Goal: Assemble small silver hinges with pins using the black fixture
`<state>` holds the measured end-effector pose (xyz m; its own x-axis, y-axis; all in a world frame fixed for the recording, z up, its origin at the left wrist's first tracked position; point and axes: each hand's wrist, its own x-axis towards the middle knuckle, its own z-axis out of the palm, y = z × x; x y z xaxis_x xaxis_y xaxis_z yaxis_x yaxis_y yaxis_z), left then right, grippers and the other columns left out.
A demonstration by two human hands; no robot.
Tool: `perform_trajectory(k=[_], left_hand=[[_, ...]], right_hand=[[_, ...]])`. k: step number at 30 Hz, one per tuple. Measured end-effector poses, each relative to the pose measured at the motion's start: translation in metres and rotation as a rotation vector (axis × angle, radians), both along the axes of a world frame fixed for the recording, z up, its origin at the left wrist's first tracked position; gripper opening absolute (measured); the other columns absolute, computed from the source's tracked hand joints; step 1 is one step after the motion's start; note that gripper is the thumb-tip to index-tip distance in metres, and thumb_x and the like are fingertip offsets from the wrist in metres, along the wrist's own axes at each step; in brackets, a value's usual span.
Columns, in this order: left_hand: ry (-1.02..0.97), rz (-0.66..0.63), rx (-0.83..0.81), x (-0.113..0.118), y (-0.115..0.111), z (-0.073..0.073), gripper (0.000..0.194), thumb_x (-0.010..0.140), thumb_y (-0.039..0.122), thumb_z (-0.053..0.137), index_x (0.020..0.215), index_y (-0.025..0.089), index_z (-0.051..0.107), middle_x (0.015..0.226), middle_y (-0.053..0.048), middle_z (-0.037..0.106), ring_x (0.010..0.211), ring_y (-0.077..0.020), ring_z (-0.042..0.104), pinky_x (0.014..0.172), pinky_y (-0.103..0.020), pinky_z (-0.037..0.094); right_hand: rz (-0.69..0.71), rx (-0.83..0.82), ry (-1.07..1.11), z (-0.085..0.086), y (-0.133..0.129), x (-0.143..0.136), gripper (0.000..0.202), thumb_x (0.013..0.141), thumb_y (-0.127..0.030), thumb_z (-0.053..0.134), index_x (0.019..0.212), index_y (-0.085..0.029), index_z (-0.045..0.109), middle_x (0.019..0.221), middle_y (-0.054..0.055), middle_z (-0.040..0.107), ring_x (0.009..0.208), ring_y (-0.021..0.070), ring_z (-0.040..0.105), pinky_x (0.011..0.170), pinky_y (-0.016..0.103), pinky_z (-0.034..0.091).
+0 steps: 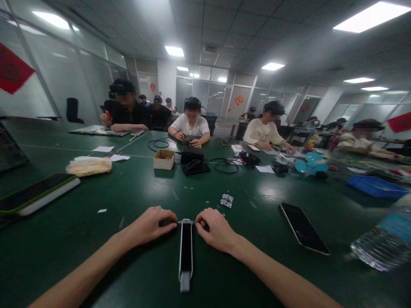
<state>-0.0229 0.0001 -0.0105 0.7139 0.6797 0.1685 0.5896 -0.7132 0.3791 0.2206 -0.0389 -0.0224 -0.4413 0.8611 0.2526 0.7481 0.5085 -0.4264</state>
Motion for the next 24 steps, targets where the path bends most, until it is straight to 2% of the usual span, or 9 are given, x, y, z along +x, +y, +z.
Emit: perform_trajectory(k=[8,15,24], left_hand=[[-0.031,0.013,-0.05,0.0041,0.0,-0.0043,0.021,0.089,0.031,0.054,0.102,0.02,0.067,0.084,-0.001,0.069,0.071,-0.0138,0.063,0.066,-0.022,0.046],[-0.04,0.017,-0.072,0.0051,-0.0002,-0.0063,0.02,0.088,0.03,0.055,0.102,0.02,0.066,0.087,-0.001,0.07,0.07,-0.0128,0.063,0.065,-0.022,0.046],[-0.025,0.029,-0.051,0.0055,-0.0004,-0.0048,0.021,0.088,0.032,0.055,0.1,0.019,0.066,0.082,-0.001,0.069,0.068,-0.0131,0.062,0.064,-0.022,0.045]], right_hand=[[0.012,0.018,0.006,-0.0043,0.0013,0.0015,0.009,0.087,-0.018,0.055,0.089,-0.016,0.063,0.078,0.002,0.06,0.076,0.0153,0.052,0.072,0.029,0.039],[0.006,0.002,-0.005,-0.0001,-0.0003,0.0001,0.009,0.087,-0.017,0.055,0.089,-0.015,0.064,0.079,0.002,0.061,0.077,0.0156,0.053,0.072,0.029,0.039],[0.01,0.004,-0.002,-0.0008,-0.0002,0.0005,0.01,0.088,-0.018,0.054,0.089,-0.016,0.064,0.079,0.003,0.061,0.077,0.0157,0.053,0.073,0.029,0.04]])
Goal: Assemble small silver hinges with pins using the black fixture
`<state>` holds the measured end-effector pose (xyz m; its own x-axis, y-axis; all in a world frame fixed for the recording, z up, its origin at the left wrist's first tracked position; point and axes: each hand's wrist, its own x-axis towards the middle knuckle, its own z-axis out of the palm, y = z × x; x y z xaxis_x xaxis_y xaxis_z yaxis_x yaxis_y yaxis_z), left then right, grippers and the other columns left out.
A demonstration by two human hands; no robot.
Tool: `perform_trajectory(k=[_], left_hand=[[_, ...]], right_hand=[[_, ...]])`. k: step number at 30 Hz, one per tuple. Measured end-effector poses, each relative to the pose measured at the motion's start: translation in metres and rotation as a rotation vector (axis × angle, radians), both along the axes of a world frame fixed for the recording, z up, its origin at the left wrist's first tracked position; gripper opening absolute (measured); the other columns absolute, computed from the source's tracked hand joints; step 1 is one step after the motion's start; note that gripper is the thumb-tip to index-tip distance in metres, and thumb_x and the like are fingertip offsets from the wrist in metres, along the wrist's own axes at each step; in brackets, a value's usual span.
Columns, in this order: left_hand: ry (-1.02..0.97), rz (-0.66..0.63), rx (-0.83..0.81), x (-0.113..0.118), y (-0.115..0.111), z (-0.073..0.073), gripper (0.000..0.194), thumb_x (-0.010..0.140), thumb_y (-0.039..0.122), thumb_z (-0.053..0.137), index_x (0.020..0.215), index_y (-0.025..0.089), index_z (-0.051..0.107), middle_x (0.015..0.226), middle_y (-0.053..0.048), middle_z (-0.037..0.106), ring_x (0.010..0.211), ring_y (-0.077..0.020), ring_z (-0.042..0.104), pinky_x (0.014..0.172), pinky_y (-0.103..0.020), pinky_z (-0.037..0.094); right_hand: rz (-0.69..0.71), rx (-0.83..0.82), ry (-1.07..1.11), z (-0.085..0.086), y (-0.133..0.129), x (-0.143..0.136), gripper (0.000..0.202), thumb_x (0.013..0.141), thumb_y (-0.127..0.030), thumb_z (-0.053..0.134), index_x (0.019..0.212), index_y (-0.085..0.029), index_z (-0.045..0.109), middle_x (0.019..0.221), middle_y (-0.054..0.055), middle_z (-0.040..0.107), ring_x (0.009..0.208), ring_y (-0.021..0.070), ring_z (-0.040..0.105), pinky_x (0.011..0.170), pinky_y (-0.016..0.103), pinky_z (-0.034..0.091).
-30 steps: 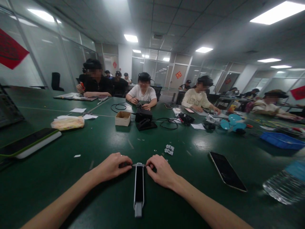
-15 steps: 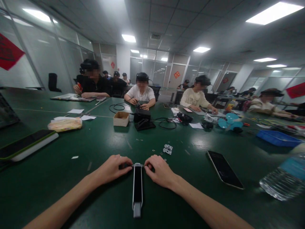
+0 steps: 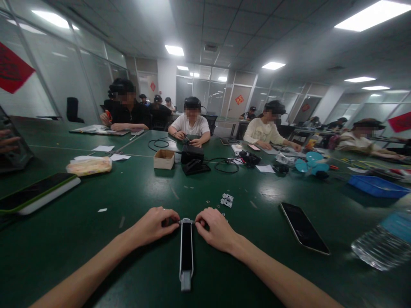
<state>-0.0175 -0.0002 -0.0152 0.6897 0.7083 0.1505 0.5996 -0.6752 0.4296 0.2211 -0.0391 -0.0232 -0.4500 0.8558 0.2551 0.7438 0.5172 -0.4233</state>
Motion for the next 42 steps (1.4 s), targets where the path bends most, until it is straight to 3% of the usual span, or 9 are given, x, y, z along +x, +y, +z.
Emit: perform_trajectory(k=[21,26,32,36,42], left_hand=[[0.014,0.022,-0.003,0.001,-0.002,0.0,0.021,0.087,0.033,0.053,0.099,0.02,0.065,0.077,0.0,0.067,0.066,-0.0131,0.06,0.063,-0.023,0.044],[0.024,0.015,-0.006,0.0,-0.002,0.001,0.023,0.088,0.034,0.052,0.101,0.02,0.065,0.076,0.0,0.066,0.066,-0.0138,0.06,0.063,-0.024,0.044],[0.04,0.013,-0.015,-0.001,-0.002,0.003,0.023,0.088,0.034,0.052,0.103,0.021,0.064,0.08,-0.001,0.066,0.069,-0.014,0.06,0.066,-0.024,0.044],[0.046,0.017,-0.026,-0.001,-0.003,0.004,0.022,0.088,0.032,0.053,0.102,0.02,0.064,0.082,-0.001,0.066,0.069,-0.0144,0.06,0.067,-0.025,0.044],[0.058,0.022,-0.008,0.0,-0.005,0.007,0.02,0.088,0.031,0.053,0.101,0.021,0.064,0.082,-0.001,0.066,0.071,-0.0149,0.06,0.068,-0.025,0.044]], right_hand=[[0.012,0.02,-0.013,-0.001,0.0,0.0,0.01,0.083,-0.013,0.056,0.089,-0.015,0.064,0.081,0.003,0.062,0.078,0.0157,0.052,0.073,0.029,0.039],[-0.103,0.138,-0.07,-0.003,0.012,0.009,0.02,0.085,-0.012,0.05,0.099,-0.014,0.064,0.097,0.008,0.062,0.092,0.0196,0.051,0.082,0.033,0.042],[-0.25,0.151,-0.196,-0.003,0.025,0.024,0.035,0.091,-0.027,0.046,0.122,-0.015,0.06,0.12,0.015,0.056,0.113,0.0274,0.044,0.093,0.044,0.04],[-0.253,0.135,-0.224,-0.005,0.026,0.024,0.034,0.093,-0.029,0.045,0.118,-0.015,0.063,0.116,0.014,0.059,0.113,0.0275,0.044,0.094,0.045,0.039],[-0.193,0.159,-0.223,-0.006,0.024,0.021,0.027,0.091,-0.02,0.047,0.109,-0.014,0.067,0.106,0.011,0.064,0.106,0.0254,0.048,0.09,0.042,0.039]])
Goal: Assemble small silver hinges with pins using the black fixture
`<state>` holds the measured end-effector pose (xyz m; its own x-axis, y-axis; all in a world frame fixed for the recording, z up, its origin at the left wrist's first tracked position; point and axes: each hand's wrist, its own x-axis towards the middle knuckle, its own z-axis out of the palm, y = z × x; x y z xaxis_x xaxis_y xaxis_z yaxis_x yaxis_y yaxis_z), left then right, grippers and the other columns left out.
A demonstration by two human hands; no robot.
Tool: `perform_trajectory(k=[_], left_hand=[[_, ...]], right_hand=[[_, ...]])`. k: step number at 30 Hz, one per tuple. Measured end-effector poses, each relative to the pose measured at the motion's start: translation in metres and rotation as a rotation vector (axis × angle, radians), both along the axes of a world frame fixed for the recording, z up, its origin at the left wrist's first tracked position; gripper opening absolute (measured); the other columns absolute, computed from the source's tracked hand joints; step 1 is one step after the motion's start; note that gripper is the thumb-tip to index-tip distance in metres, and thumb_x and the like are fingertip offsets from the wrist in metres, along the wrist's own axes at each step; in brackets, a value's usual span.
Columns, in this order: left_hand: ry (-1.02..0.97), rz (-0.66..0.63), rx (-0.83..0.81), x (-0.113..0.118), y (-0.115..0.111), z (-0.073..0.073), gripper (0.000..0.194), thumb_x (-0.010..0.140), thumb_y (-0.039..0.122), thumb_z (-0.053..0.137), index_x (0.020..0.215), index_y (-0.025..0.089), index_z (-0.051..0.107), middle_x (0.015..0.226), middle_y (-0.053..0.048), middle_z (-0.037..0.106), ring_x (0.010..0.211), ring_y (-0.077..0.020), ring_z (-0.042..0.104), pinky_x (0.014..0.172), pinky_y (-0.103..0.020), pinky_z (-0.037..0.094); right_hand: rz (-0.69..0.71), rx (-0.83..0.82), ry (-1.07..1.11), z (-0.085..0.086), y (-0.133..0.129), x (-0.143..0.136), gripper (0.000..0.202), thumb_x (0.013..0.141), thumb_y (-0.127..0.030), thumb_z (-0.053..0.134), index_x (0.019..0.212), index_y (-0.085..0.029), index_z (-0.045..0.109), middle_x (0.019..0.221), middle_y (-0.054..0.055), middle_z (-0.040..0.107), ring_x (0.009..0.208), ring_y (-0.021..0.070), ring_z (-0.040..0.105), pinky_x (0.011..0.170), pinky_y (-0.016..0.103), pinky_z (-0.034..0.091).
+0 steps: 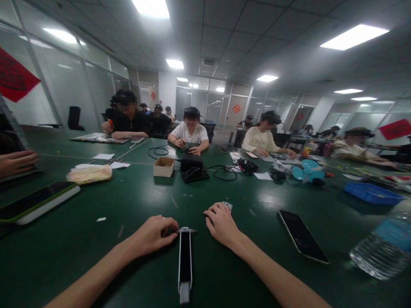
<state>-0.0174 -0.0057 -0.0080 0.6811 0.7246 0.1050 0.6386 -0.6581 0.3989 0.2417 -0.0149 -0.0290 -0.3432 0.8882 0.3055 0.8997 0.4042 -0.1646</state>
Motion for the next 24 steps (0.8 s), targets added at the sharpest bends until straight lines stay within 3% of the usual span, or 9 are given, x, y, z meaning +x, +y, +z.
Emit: perform_trajectory(k=[10,24], left_hand=[[0.012,0.001,-0.02,0.0,0.0,0.0,0.022,0.089,0.033,0.052,0.103,0.021,0.064,0.085,-0.002,0.066,0.072,-0.0159,0.06,0.068,-0.027,0.044],[0.004,0.003,-0.012,0.002,-0.001,0.002,0.022,0.087,0.033,0.052,0.101,0.021,0.064,0.083,-0.001,0.067,0.071,-0.015,0.06,0.068,-0.026,0.045]], right_hand=[[-0.011,-0.079,-0.105,0.015,-0.004,0.0,0.022,0.092,-0.016,0.049,0.101,-0.016,0.069,0.1,0.012,0.067,0.1,0.0268,0.052,0.088,0.043,0.038],[-0.14,-0.166,-0.061,0.011,0.0,0.009,0.017,0.085,-0.026,0.056,0.084,-0.013,0.067,0.088,0.011,0.065,0.088,0.0243,0.053,0.079,0.037,0.037]])
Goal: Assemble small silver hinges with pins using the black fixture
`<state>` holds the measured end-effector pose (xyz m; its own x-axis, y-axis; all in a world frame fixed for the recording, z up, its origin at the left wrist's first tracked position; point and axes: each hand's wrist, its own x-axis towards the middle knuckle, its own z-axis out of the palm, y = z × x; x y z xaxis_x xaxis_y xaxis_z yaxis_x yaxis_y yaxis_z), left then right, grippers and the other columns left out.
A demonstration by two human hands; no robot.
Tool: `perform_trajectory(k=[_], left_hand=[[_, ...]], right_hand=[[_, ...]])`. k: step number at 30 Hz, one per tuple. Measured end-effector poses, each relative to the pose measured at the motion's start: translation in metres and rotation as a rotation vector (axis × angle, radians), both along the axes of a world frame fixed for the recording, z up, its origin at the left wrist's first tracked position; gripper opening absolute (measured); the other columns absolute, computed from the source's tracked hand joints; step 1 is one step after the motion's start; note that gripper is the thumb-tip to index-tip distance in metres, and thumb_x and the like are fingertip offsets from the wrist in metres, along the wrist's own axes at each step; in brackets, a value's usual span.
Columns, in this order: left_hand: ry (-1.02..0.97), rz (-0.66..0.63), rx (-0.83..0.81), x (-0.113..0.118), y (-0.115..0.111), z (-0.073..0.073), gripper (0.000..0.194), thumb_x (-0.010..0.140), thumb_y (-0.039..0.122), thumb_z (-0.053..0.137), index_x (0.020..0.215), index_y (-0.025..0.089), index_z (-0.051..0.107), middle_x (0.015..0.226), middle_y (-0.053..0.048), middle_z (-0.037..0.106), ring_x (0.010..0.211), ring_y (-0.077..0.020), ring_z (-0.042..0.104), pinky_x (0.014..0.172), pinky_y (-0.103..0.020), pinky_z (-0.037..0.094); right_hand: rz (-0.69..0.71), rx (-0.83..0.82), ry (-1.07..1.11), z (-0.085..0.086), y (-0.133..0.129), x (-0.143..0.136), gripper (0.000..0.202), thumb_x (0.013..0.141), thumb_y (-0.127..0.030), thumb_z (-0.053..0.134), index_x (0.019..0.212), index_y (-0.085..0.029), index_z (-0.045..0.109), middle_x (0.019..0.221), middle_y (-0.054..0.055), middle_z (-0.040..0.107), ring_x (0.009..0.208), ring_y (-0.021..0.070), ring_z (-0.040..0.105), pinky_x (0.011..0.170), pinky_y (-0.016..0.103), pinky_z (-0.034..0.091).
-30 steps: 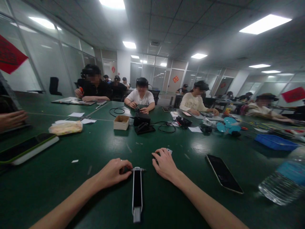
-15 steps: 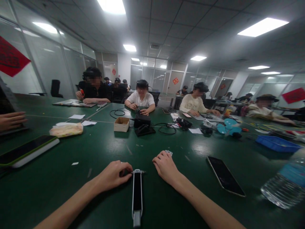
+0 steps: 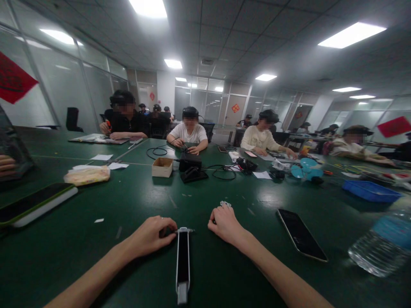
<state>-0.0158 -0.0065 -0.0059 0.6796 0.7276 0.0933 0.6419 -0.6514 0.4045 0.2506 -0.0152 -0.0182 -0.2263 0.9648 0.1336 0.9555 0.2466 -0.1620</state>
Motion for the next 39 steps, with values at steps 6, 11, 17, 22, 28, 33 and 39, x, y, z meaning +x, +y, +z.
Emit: perform_trajectory(k=[6,11,17,22,28,33,39], left_hand=[[-0.001,-0.006,0.0,0.001,-0.001,0.003,0.022,0.087,0.034,0.051,0.099,0.021,0.064,0.085,-0.001,0.068,0.07,-0.0144,0.06,0.068,-0.026,0.046],[-0.005,-0.002,0.003,0.002,-0.002,0.005,0.021,0.087,0.033,0.051,0.098,0.021,0.064,0.084,-0.001,0.068,0.071,-0.0147,0.06,0.067,-0.025,0.045],[0.0,-0.019,0.016,0.0,0.0,0.001,0.023,0.088,0.034,0.05,0.1,0.02,0.063,0.082,-0.002,0.065,0.07,-0.0154,0.059,0.067,-0.026,0.044],[0.012,-0.014,0.023,-0.001,0.001,0.0,0.02,0.088,0.031,0.053,0.1,0.02,0.063,0.082,-0.002,0.065,0.072,-0.0164,0.059,0.069,-0.027,0.043],[0.009,-0.025,0.041,-0.002,0.001,-0.002,0.019,0.088,0.031,0.053,0.099,0.019,0.063,0.083,-0.002,0.065,0.072,-0.016,0.06,0.068,-0.026,0.043],[0.005,-0.017,0.049,-0.001,0.002,-0.004,0.018,0.087,0.031,0.052,0.097,0.02,0.063,0.082,-0.001,0.065,0.07,-0.0157,0.06,0.067,-0.026,0.043],[-0.01,-0.023,0.045,0.0,0.003,-0.003,0.018,0.087,0.03,0.052,0.097,0.019,0.063,0.082,-0.001,0.065,0.069,-0.0151,0.059,0.066,-0.025,0.043]], right_hand=[[0.034,0.047,-0.006,-0.002,-0.002,-0.003,0.011,0.083,-0.019,0.053,0.083,-0.014,0.063,0.088,0.01,0.064,0.088,0.0235,0.051,0.078,0.036,0.036],[0.049,0.063,-0.005,0.001,-0.006,-0.006,0.009,0.084,-0.016,0.053,0.081,-0.015,0.061,0.087,0.009,0.065,0.087,0.0228,0.051,0.077,0.036,0.036],[0.08,0.116,-0.021,0.001,-0.007,-0.007,0.012,0.085,-0.013,0.052,0.089,-0.013,0.063,0.09,0.01,0.066,0.089,0.0233,0.052,0.079,0.037,0.037],[0.116,0.173,-0.006,0.0,-0.009,-0.01,0.016,0.087,-0.013,0.049,0.092,-0.013,0.064,0.093,0.011,0.066,0.091,0.0239,0.051,0.081,0.039,0.038],[0.188,0.283,0.058,-0.004,-0.011,-0.015,0.015,0.088,-0.013,0.05,0.094,-0.015,0.064,0.093,0.008,0.066,0.091,0.022,0.051,0.079,0.036,0.037],[0.309,0.416,0.089,-0.012,-0.014,-0.02,0.011,0.084,-0.011,0.055,0.091,-0.016,0.063,0.087,0.006,0.064,0.087,0.0206,0.05,0.075,0.034,0.035],[0.427,0.448,0.142,-0.013,-0.021,-0.028,0.013,0.086,-0.012,0.053,0.095,-0.015,0.062,0.089,0.007,0.063,0.088,0.0199,0.049,0.075,0.034,0.035]])
